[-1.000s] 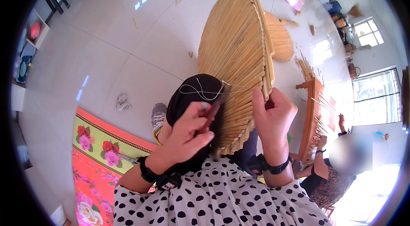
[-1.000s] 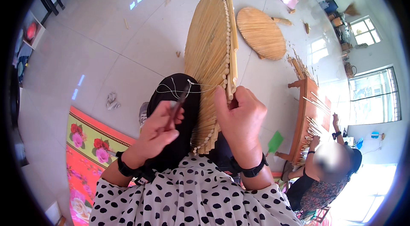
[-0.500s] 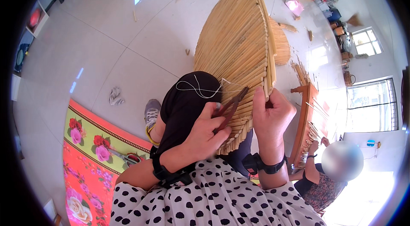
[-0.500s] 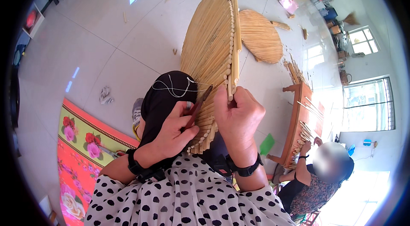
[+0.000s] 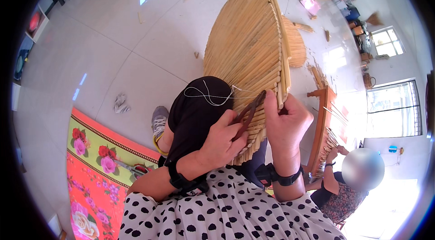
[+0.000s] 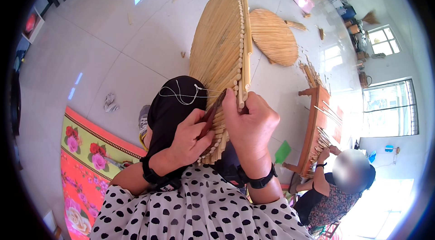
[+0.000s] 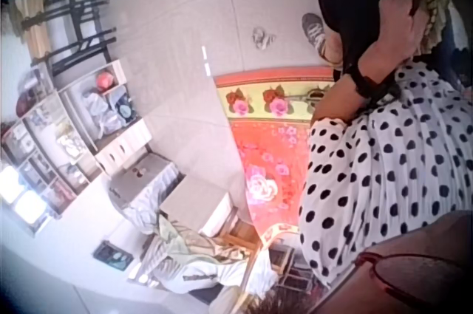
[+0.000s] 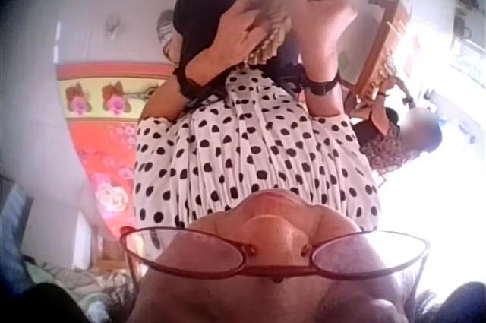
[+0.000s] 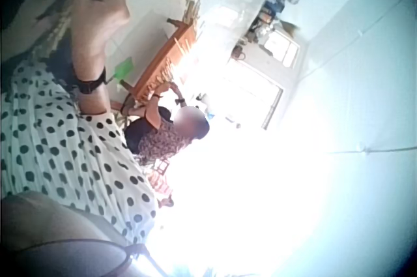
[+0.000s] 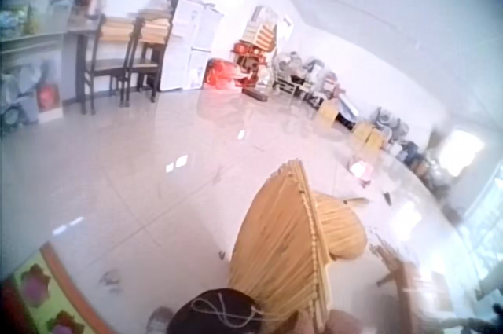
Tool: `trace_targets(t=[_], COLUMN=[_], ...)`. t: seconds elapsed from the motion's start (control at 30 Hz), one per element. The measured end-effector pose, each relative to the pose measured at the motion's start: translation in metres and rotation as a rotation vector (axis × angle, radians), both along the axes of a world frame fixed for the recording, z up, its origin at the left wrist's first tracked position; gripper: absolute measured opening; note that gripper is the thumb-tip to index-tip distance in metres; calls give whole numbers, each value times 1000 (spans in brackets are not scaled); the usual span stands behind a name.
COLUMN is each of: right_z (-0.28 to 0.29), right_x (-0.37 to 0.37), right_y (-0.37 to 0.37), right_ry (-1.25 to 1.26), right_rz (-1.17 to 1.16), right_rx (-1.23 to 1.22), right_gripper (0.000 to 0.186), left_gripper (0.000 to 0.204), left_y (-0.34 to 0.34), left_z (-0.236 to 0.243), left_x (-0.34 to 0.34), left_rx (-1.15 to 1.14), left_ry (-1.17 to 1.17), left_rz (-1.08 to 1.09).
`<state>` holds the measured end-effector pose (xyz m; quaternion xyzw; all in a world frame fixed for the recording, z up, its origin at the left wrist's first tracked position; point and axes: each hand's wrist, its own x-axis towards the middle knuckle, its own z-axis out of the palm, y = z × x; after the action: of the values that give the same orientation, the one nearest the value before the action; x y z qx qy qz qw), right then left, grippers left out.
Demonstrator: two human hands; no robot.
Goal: The person sits on the floor and weaves a large, round bamboo basket. They use a needle and thread to stitch the bamboo strips together, occasionally using a hammer to secure the stitches. The person rotates the basket to work on different sections.
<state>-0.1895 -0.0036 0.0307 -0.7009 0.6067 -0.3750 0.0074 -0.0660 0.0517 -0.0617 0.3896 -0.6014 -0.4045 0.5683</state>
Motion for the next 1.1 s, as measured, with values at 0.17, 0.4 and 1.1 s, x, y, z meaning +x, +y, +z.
trace_targets(t=[0.17, 0.4, 1.1], right_z=[1, 8, 39], right_x=[2, -6, -11], right_y=[-1, -4, 30], right_ry=[84, 95, 172], right_rz=[-2, -44, 398], right_rx=[-30, -31, -244], right_gripper=[42, 33, 15], left_gripper=[9, 18, 15], left_y=[5, 17, 45], left_z=[2, 19, -2], left_x=[11, 79, 95], left_rx=[-37, 24, -18], left_ry=[18, 34, -284], left_rz=[44, 101, 52])
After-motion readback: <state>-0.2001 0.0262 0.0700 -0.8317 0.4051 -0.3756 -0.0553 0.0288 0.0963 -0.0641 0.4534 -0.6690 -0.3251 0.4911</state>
